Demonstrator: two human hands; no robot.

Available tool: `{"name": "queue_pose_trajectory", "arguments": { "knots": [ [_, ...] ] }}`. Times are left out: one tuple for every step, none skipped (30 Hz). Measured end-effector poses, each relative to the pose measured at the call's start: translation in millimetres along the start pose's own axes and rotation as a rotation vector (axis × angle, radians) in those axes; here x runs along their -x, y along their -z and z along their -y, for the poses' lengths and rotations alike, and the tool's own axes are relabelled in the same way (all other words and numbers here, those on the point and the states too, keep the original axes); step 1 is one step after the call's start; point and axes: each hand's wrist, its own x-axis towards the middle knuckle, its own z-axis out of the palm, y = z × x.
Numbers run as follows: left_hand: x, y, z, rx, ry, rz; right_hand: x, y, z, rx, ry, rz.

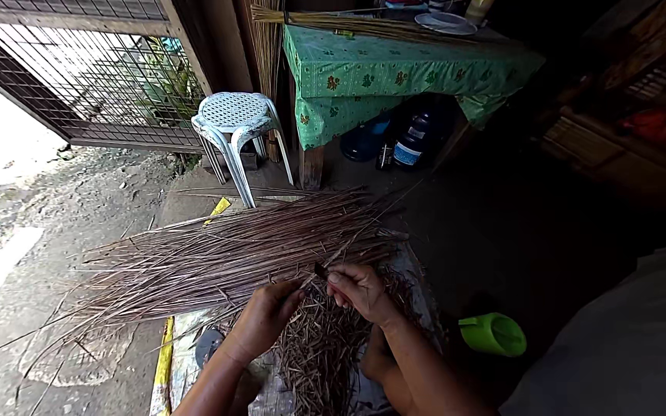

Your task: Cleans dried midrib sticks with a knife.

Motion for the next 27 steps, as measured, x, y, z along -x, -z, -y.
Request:
{"name": "queue_pose_trajectory", "arguments": {
  "knots": [
    [-0.3, 0.7, -0.3, 0.014, -0.004, 0.006, 0.0, 1.7, 0.2, 0.014, 0.025, -0.031],
    [-0.5, 1.1, -1.0, 0.027, -0.008, 0.013, -0.3, 4.4, 1.1, 0.03, 0.044, -0.059],
    [-0.6, 1.6, -2.3, 0.038, -0.014, 0.017, -0.6, 7.3, 2.2, 0.047, 0.063, -0.073],
    [-0.6, 2.2, -3.7, 0.045, -0.017, 0.02, -0.8, 9.3, 2.5, 0.058, 0.086, -0.08],
    [-0.3, 2.7, -4.5, 0.05, -0.017, 0.023, -1.1, 10.7, 2.2, 0.066, 0.109, -0.088],
    [0.1, 3.0, -4.3, 0.053, -0.014, 0.024, -1.6, 12.1, 2.0, 0.071, 0.126, -0.102],
    [0.5, 3.0, -3.7, 0.058, -0.013, 0.023, -2.3, 14.2, 2.0, 0.074, 0.135, -0.123],
    [1.1, 2.8, -3.1, 0.063, -0.014, 0.021, -3.1, 16.9, 2.5, 0.076, 0.136, -0.147],
    [1.5, 2.8, -3.2, 0.068, -0.016, 0.022, -3.8, 19.7, 3.1, 0.075, 0.134, -0.169],
    [1.7, 3.1, -3.5, 0.071, -0.017, 0.024, -4.5, 22.1, 3.8, 0.069, 0.135, -0.19],
    [1.6, 3.1, -3.3, 0.071, -0.02, 0.025, -5.1, 24.2, 4.4, 0.057, 0.138, -0.218],
    [1.4, 2.9, -2.6, 0.07, -0.022, 0.022, -5.7, 26.6, 5.2, 0.037, 0.14, -0.257],
    [1.5, 2.7, -1.3, 0.068, -0.023, 0.022, -6.2, 29.9, 6.3, 0.011, 0.136, -0.3],
    [1.8, 2.9, -0.3, 0.067, -0.022, 0.025, -6.6, 34.2, 7.0, -0.013, 0.136, -0.329],
    [2.2, 3.3, 0.0, 0.067, -0.019, 0.029, -6.4, 37.6, 8.0, -0.028, 0.13, -0.333],
    [2.3, 3.4, -0.1, 0.069, -0.019, 0.031, -5.3, 38.3, 9.2, -0.036, 0.116, -0.306],
    [1.6, 3.2, 0.0, 0.072, -0.021, 0.033, -3.8, 36.2, 9.8, -0.037, 0.098, -0.257],
    [0.7, 2.8, 0.2, 0.077, -0.025, 0.036, -2.8, 32.0, 9.5, -0.037, 0.086, -0.2],
    [0.1, 2.3, 0.5, 0.083, -0.027, 0.044, -2.0, 27.0, 8.2, -0.038, 0.075, -0.144],
    [0.0, 1.9, 1.2, 0.09, -0.025, 0.053, -1.2, 21.9, 6.8, -0.038, 0.066, -0.093],
    [0.4, 1.9, 2.4, 0.097, -0.023, 0.062, -1.0, 17.2, 5.3, -0.039, 0.061, -0.059],
    [0.7, 2.6, 3.4, 0.108, -0.025, 0.067, -1.2, 13.8, 4.1, -0.042, 0.057, -0.043],
    [1.0, 3.8, 4.3, 0.122, -0.027, 0.074, -1.9, 12.3, 3.3, -0.043, 0.059, -0.043],
    [1.1, 5.2, 5.1, 0.138, -0.029, 0.083, -2.4, 12.3, 3.0, -0.04, 0.065, -0.055],
    [0.8, 6.0, 5.6, 0.157, -0.031, 0.091, -2.7, 13.6, 3.3, -0.03, 0.072, -0.072],
    [0.2, 6.1, 5.9, 0.177, -0.032, 0.1, -3.0, 15.5, 3.5, -0.02, 0.084, -0.089],
    [-0.4, 6.1, 5.5, 0.194, -0.031, 0.107, -3.3, 17.6, 3.6, -0.011, 0.099, -0.105]
  ]
}}
